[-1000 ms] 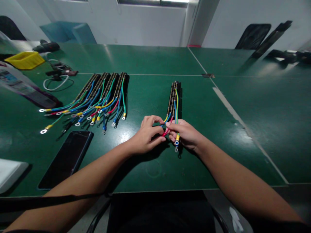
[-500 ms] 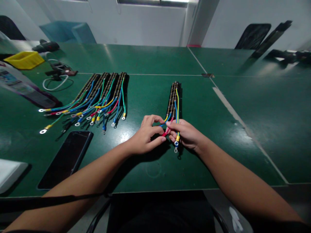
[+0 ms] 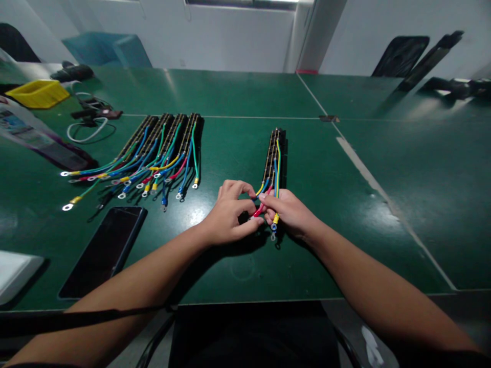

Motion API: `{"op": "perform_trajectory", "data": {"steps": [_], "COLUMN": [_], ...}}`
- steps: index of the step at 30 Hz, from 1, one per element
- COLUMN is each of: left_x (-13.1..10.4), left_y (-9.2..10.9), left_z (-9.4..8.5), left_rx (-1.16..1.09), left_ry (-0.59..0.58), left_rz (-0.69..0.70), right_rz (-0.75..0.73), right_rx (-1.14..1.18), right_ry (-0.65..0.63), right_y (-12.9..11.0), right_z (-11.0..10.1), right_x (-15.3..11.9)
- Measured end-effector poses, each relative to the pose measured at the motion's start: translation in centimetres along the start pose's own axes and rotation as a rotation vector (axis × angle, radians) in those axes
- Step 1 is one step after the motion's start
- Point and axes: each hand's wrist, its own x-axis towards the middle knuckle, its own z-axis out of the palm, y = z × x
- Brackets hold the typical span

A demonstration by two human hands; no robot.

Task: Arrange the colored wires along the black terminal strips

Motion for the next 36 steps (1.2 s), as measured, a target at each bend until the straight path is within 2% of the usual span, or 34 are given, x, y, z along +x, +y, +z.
{"op": "perform_trajectory", "data": {"steps": [4,10,16,25,31,36], "left_x": [-0.1,-0.4,-0.8,-0.7,-0.7,-0.7], "left_y": [-0.2,-0.4,-0.3,0.5,0.3,-0.5], "left_z": [0.0,0.2,0.6,0.3,0.3,0.7], "left_rx": [0.129,0.174,0.248,0.254,0.196,0.202], "left_ry": [0.076,0.029,0.067,-0.107,-0.106,-0.068], "left_rz": [0.017,0.064,0.054,-0.055,-0.059,0.005], "right_rz": [0.000,-0.012,-0.013,0.037,0.029,0.014], "right_rx": [-0.034,-0.135,-0.189,-0.093,-0.112,-0.139], "right_ry": [0.043,0.060,0.024,-0.009,0.003,0.025], "right_y": [-0.3,-0.4,0.0,-0.4,-0.3,-0.2], "right_z": [0.4,0.3,-0.1,-0.1,-0.1,0.0], "right_x": [-0.2,-0.2,0.1,-0.1,0.0,0.0]}}
